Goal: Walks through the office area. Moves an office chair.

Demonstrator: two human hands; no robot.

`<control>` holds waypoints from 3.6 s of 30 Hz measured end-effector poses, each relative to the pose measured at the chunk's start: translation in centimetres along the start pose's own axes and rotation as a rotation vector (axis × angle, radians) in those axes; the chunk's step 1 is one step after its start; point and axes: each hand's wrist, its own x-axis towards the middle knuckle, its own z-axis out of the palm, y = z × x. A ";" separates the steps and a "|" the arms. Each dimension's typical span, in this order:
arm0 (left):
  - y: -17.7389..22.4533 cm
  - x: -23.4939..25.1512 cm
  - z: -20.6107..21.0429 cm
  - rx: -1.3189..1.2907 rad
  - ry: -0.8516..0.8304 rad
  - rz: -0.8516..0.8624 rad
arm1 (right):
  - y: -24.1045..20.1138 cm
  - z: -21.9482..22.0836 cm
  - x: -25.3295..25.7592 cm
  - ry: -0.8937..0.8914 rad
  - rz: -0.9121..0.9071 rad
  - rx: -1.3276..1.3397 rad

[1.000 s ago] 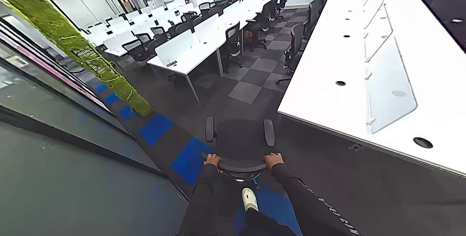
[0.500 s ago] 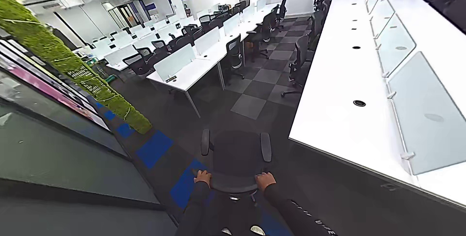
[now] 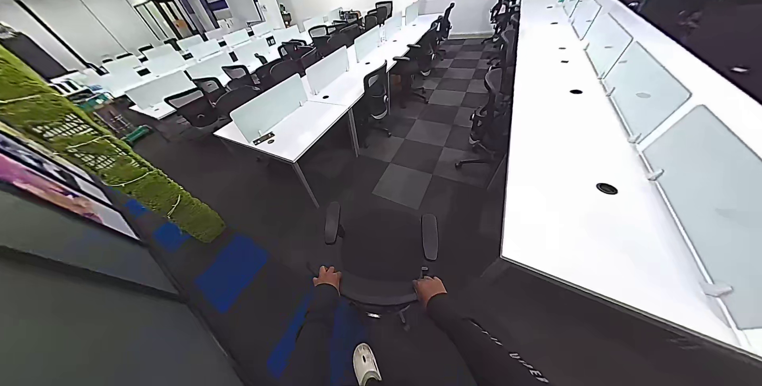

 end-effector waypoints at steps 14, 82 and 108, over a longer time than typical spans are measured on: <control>-5.9 15.4 -10.9 -0.077 -0.004 0.090 | -5.6 -9.3 15.9 -0.051 0.193 -0.018; 19.6 69.5 -50.2 -0.129 -0.200 0.191 | 27.4 -65.4 93.2 -0.007 -0.004 -0.186; 20.4 80.6 -56.3 -0.350 -0.101 0.054 | 26.2 -75.4 109.2 0.007 -0.180 -0.222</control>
